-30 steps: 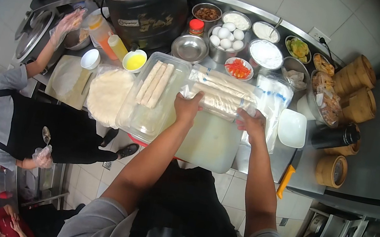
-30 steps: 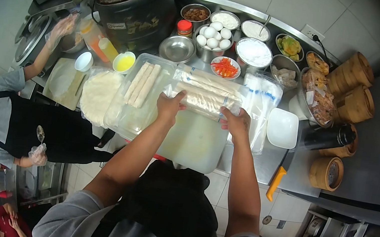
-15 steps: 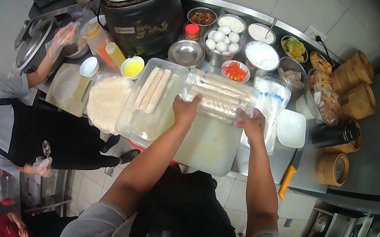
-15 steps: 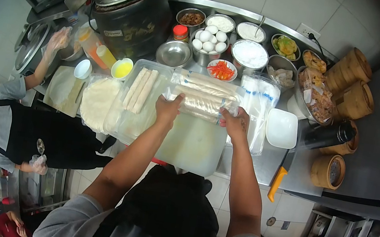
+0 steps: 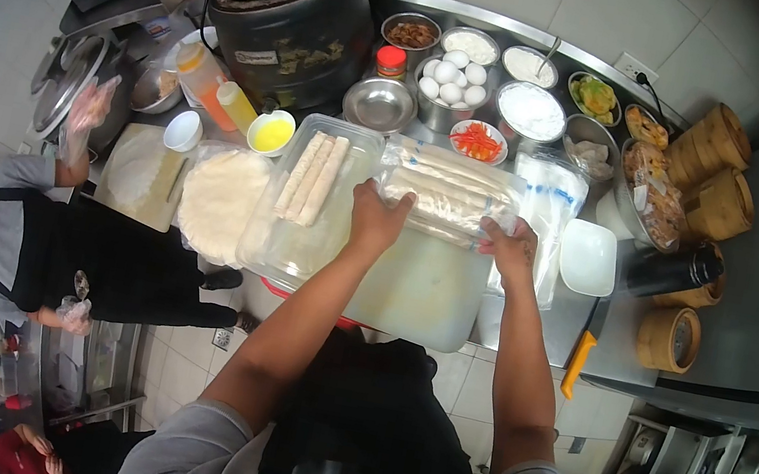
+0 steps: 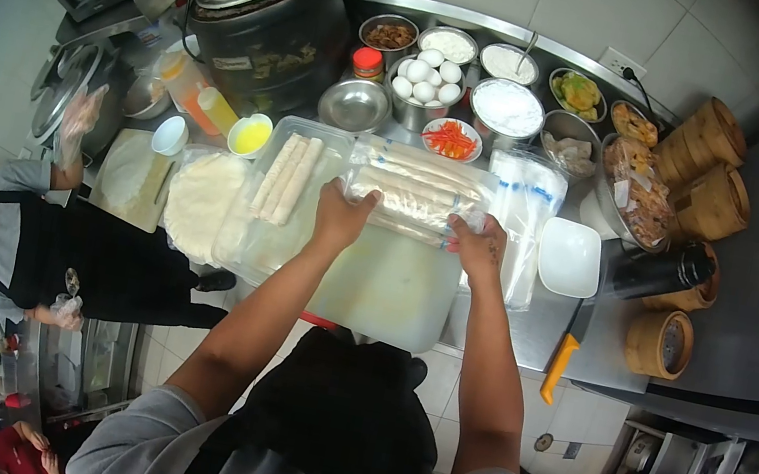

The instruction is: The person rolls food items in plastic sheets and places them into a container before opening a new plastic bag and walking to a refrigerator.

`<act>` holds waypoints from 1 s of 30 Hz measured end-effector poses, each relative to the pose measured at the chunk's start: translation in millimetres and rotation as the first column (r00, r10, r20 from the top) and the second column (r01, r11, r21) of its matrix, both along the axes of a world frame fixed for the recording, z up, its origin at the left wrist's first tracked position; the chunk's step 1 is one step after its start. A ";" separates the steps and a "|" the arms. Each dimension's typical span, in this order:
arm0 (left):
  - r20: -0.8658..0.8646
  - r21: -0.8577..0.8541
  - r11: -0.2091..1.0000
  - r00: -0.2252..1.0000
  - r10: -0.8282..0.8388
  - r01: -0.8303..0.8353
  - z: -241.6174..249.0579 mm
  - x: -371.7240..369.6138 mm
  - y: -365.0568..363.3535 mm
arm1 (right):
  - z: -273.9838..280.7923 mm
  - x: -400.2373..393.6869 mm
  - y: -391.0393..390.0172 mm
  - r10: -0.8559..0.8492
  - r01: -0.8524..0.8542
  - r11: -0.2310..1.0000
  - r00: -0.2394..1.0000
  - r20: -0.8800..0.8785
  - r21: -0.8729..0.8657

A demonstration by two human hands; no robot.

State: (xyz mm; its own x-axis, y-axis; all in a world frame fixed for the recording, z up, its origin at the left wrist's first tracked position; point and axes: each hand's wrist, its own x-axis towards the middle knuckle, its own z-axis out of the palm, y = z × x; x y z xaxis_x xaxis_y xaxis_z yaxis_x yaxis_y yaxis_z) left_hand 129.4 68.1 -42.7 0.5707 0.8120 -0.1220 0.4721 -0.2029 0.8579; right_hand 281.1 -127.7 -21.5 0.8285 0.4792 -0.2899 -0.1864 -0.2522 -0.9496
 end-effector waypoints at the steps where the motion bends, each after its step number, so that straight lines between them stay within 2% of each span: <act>1: 0.000 0.001 1.000 1.000 0.000 0.000 15.6 -7.2 -9.8 | -0.3 -0.4 0.1 0.000 0.000 1.000 1.000 0.000 0.001; 3: 0.068 0.405 0.911 0.996 0.059 -0.082 50.7 -19.2 -36.3 | -0.3 -2.6 0.2 -0.032 0.032 0.999 0.999 -0.006 -0.010; 4: 0.066 0.405 0.911 0.996 0.061 -0.083 49.8 -16.8 -37.5 | 0.1 -4.2 -0.3 -0.030 0.030 1.000 1.000 -0.007 -0.010; 6: -0.021 0.691 0.695 0.966 -0.256 0.199 49.2 -10.5 -37.2 | 1.9 -6.7 -0.6 -0.041 0.041 0.999 0.999 0.018 -0.017; 7: -0.105 0.711 0.630 0.933 -0.345 0.313 51.8 -4.0 -36.9 | 0.8 -7.8 0.7 -0.021 0.021 1.000 1.000 0.020 -0.017; 8: -0.190 0.720 0.555 0.887 -0.421 0.418 55.2 3.6 -36.3 | -1.2 -8.7 1.8 -0.078 0.079 0.996 0.997 0.025 -0.035; 9: -0.189 0.723 0.563 0.898 -0.397 0.401 50.6 10.9 -33.7 | -2.4 -9.6 3.3 -0.132 0.134 0.990 0.991 0.031 -0.052; 11: -0.322 0.655 0.487 0.796 -0.513 0.578 34.9 23.4 -26.5 | -3.3 -10.5 3.9 -0.106 0.109 0.993 0.993 0.051 -0.051; 13: -0.370 0.618 0.496 0.783 -0.500 0.609 35.8 26.4 -24.1 | -1.2 -8.7 4.2 -0.090 0.094 0.994 0.993 0.072 -0.052; 16: -0.425 0.574 0.504 0.761 -0.491 0.646 31.2 28.4 -24.7 | -0.2 -8.1 -1.3 0.000 0.036 0.979 0.984 0.176 -0.202; 17: -0.415 0.578 0.498 0.758 -0.504 0.647 29.3 28.4 -23.8 | -2.2 -9.3 -3.4 0.015 0.066 0.953 0.965 0.262 -0.295; 18: -0.403 0.584 0.490 0.756 -0.516 0.647 28.7 27.6 -21.6 | -11.2 -11.1 -5.8 0.021 0.059 0.953 0.965 0.261 -0.296; 19: -0.402 0.584 0.494 0.758 -0.514 0.645 27.5 24.2 -18.3 | -23.0 -14.9 -8.2 -0.012 0.181 0.942 0.858 0.514 -0.281; 20: -0.337 0.591 0.524 0.777 -0.531 0.614 25.9 19.6 -15.0 | -33.6 -17.0 -14.3 -0.043 0.305 0.924 0.684 0.728 -0.232; 21: -0.262 0.595 0.542 0.781 -0.567 0.593 25.7 20.4 -17.1 | -27.5 -31.1 -18.7 -0.169 0.276 0.956 0.799 0.577 -0.102; 22: -0.151 0.613 0.583 0.803 -0.576 0.534 29.4 12.0 -17.9 | -37.6 -33.4 -27.7 -0.211 0.279 0.958 0.837 0.505 -0.063; 24: 0.024 0.687 0.617 0.836 -0.548 0.384 30.5 -8.6 -19.4 | -34.0 -45.0 -48.8 -0.204 0.252 0.968 0.789 0.580 -0.001; 25: 0.062 0.665 0.648 0.838 -0.542 0.370 48.1 -25.1 -21.8 | -31.5 -45.9 -63.4 -0.173 0.240 0.970 0.789 0.589 -0.036; 26: 0.156 0.698 0.647 0.817 -0.555 0.306 45.4 -38.5 -21.0 | -29.2 -45.7 -74.2 -0.136 0.217 0.974 0.793 0.594 -0.067; 28: 0.182 0.644 0.687 0.805 -0.565 0.337 49.6 -67.9 -27.9 | -20.0 -47.3 -92.0 -0.192 0.256 0.966 0.778 0.598 -0.023; 30: 0.180 0.581 0.720 0.803 -0.568 0.379 48.9 -93.3 -37.0 | -17.2 -41.3 -111.4 -0.156 0.305 0.949 0.687 0.710 -0.086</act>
